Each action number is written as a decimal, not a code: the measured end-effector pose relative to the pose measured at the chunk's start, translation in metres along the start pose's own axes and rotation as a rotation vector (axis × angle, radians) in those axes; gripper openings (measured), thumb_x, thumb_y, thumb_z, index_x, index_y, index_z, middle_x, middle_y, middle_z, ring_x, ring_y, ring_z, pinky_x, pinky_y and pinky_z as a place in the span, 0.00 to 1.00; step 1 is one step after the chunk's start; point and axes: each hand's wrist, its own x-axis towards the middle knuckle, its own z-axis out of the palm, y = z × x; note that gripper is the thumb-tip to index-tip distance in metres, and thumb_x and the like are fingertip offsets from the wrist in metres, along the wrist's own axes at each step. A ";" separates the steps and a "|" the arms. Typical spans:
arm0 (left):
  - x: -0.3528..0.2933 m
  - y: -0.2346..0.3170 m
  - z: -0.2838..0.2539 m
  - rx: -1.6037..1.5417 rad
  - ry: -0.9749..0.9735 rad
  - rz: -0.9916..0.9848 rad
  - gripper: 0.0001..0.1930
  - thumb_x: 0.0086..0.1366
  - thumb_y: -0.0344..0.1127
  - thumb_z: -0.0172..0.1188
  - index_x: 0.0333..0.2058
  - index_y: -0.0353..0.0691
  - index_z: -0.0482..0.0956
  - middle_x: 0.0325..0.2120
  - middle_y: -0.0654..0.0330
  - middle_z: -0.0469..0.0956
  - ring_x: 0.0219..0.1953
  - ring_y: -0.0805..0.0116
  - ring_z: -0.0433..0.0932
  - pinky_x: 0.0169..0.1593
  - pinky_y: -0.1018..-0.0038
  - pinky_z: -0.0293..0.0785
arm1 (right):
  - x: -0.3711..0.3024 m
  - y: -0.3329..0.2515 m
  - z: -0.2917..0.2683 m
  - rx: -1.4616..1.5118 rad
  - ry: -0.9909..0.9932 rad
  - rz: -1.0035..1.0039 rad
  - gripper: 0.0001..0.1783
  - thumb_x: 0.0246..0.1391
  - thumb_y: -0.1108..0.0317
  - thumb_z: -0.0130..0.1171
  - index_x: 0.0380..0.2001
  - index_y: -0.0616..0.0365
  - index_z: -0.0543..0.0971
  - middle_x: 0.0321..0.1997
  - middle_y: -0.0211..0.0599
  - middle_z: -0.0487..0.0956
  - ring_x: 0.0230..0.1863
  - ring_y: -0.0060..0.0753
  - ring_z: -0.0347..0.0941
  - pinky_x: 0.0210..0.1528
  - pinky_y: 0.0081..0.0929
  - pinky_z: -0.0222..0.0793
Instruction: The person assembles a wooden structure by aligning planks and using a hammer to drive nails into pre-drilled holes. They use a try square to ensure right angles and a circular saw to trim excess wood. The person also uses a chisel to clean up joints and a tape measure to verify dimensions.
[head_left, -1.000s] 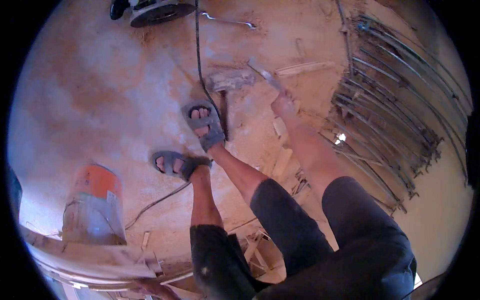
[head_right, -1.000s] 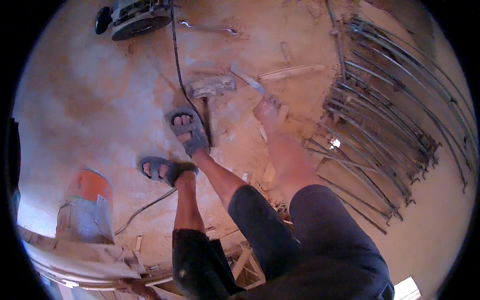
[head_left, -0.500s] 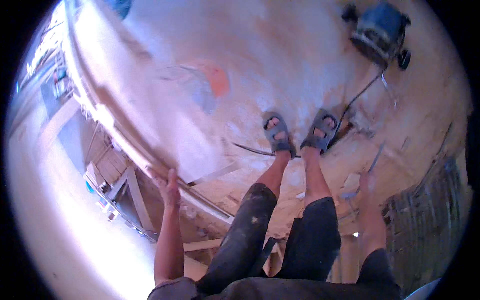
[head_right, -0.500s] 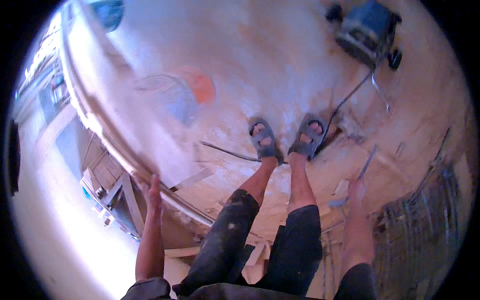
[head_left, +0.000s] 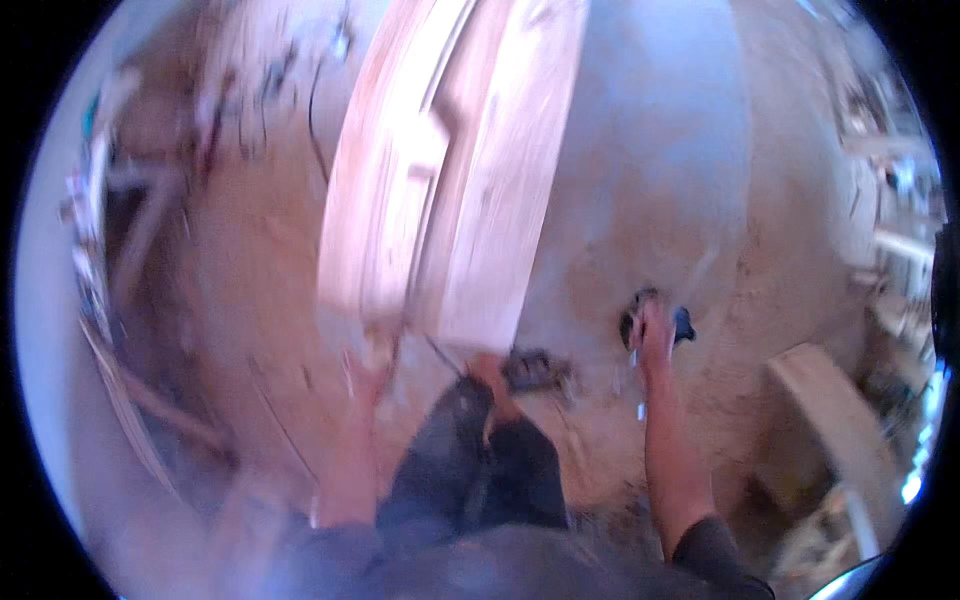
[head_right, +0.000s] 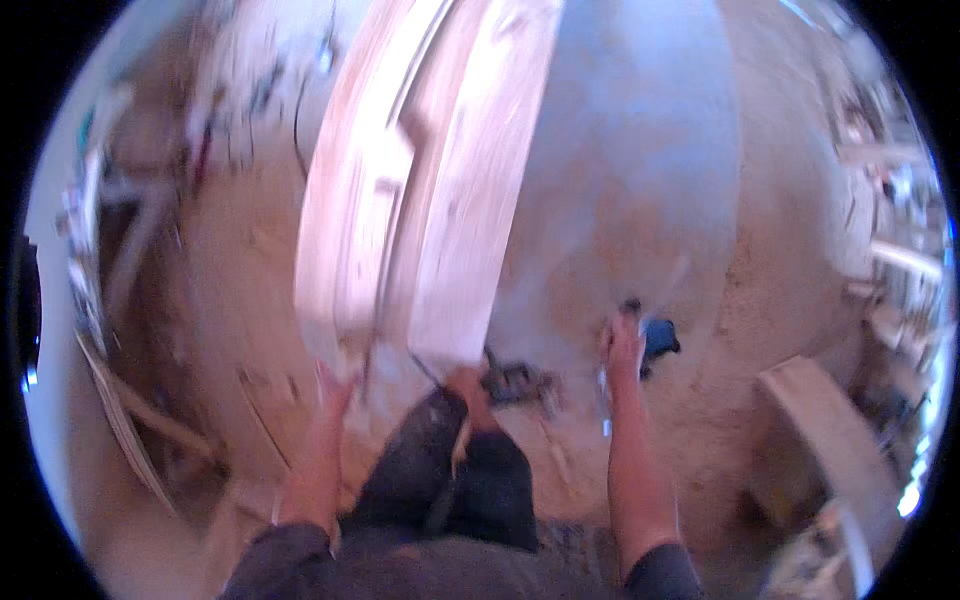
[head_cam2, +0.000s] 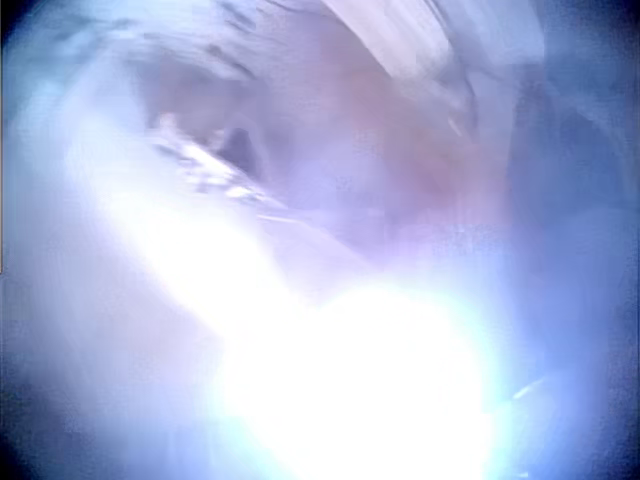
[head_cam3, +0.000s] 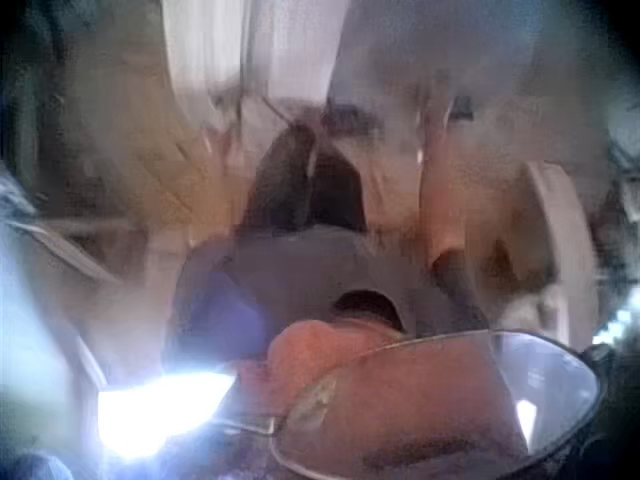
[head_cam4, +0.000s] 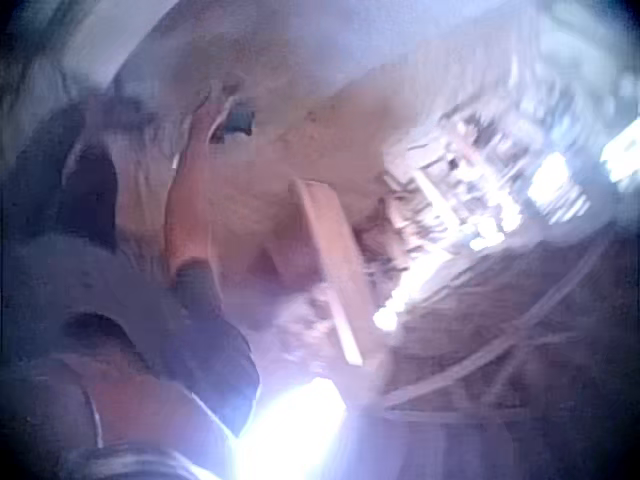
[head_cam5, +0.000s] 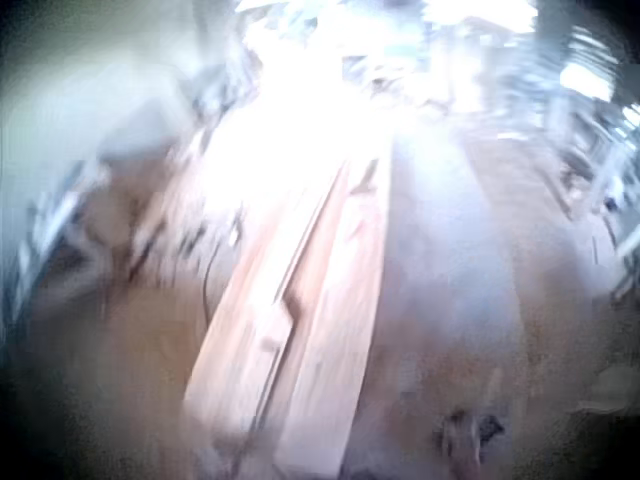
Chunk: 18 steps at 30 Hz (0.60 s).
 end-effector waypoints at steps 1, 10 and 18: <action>-0.002 0.016 -0.018 0.025 0.002 0.034 0.57 0.49 0.48 0.74 0.67 0.24 0.47 0.69 0.38 0.49 0.71 0.45 0.49 0.73 0.61 0.47 | 0.061 -0.034 -0.012 0.134 -0.036 0.033 0.08 0.60 0.62 0.54 0.33 0.53 0.76 0.21 0.34 0.74 0.19 0.31 0.69 0.25 0.33 0.65; 0.004 0.044 -0.041 -0.232 0.237 -0.035 0.48 0.47 0.40 0.76 0.64 0.34 0.60 0.63 0.44 0.63 0.65 0.45 0.60 0.66 0.57 0.59 | 0.315 -0.293 -0.028 0.541 -0.208 0.090 0.13 0.66 0.67 0.48 0.48 0.61 0.74 0.28 0.39 0.80 0.14 0.23 0.64 0.14 0.21 0.57; 0.009 0.041 -0.017 -0.303 0.330 -0.179 0.46 0.46 0.40 0.76 0.64 0.38 0.63 0.65 0.51 0.62 0.69 0.49 0.56 0.70 0.58 0.54 | 0.457 -0.399 0.023 0.259 -0.350 -0.004 0.13 0.69 0.65 0.45 0.49 0.62 0.71 0.35 0.44 0.80 0.16 0.23 0.65 0.15 0.20 0.59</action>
